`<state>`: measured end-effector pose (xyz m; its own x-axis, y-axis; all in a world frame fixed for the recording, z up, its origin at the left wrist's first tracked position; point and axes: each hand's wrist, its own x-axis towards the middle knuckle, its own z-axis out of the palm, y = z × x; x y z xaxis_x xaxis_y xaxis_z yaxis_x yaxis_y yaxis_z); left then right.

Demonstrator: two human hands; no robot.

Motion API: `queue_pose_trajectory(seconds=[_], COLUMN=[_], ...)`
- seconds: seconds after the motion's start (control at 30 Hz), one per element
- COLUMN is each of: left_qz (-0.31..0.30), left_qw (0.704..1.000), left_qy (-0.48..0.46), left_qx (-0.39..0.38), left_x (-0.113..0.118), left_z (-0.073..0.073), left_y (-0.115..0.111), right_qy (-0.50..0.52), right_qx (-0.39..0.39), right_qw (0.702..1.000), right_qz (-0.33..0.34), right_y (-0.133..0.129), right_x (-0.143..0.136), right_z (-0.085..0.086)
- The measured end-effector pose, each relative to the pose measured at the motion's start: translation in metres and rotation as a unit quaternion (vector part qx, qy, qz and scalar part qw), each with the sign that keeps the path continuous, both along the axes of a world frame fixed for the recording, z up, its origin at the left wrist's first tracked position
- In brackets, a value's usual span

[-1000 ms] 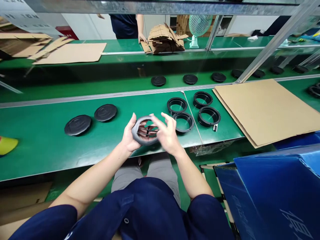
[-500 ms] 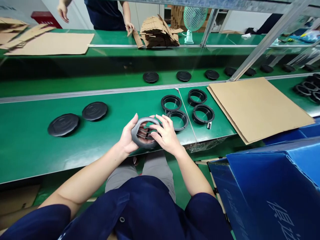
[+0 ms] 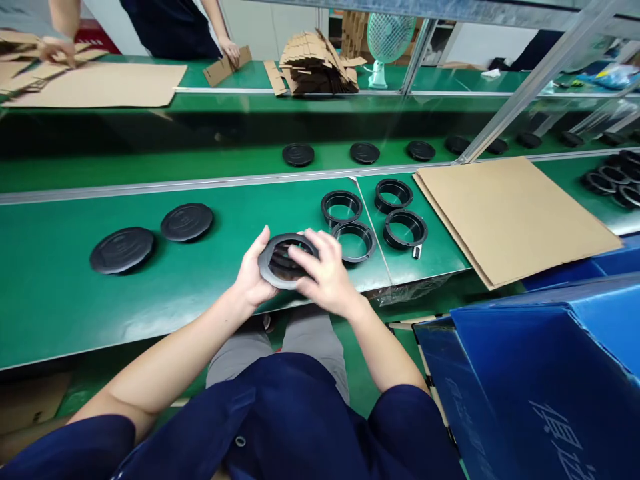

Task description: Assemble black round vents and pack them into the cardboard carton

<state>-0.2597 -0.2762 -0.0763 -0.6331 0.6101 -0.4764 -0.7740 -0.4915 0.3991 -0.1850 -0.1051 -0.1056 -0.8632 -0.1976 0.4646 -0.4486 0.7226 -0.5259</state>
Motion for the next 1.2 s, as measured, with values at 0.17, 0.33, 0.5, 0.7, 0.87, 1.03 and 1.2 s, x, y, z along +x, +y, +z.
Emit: queue_pose_trajectory(seconds=[0.17, 0.33, 0.5, 0.7, 0.87, 1.03, 1.2], left_qz=[0.0, -0.069, -0.046, 0.05, 0.114, 0.146, 0.153], left_qw=[1.0, 0.996, 0.975, 0.957, 0.934, 0.92, 0.912], left_qy=[-0.005, 0.059, 0.179, 0.198, 0.219, 0.232, 0.253], left_qx=[-0.009, 0.014, -0.121, -0.205, -0.257, -0.279, -0.283], left_x=[0.011, 0.024, 0.008, -0.02, -0.033, -0.049, -0.068], left_z=[-0.003, 0.004, -0.004, -0.035, -0.04, -0.042, -0.05], left_y=[0.014, 0.028, 0.014, -0.026, -0.062, -0.086, -0.085], right_qy=[-0.039, -0.063, -0.08, -0.136, -0.088, -0.103, -0.151], right_qx=[0.13, 0.09, 0.135, 0.184, 0.183, 0.143, 0.17], right_qw=[0.991, 0.993, 0.949, 0.94, 0.957, 0.925, 0.934], right_qz=[0.018, -0.039, -0.273, -0.253, -0.207, -0.337, -0.275], right_y=[-0.005, 0.015, 0.063, 0.041, 0.016, 0.049, 0.029], right_x=[0.013, 0.011, -0.015, -0.011, -0.017, -0.027, -0.013], right_z=[0.001, 0.009, 0.005, -0.003, -0.002, -0.005, -0.005])
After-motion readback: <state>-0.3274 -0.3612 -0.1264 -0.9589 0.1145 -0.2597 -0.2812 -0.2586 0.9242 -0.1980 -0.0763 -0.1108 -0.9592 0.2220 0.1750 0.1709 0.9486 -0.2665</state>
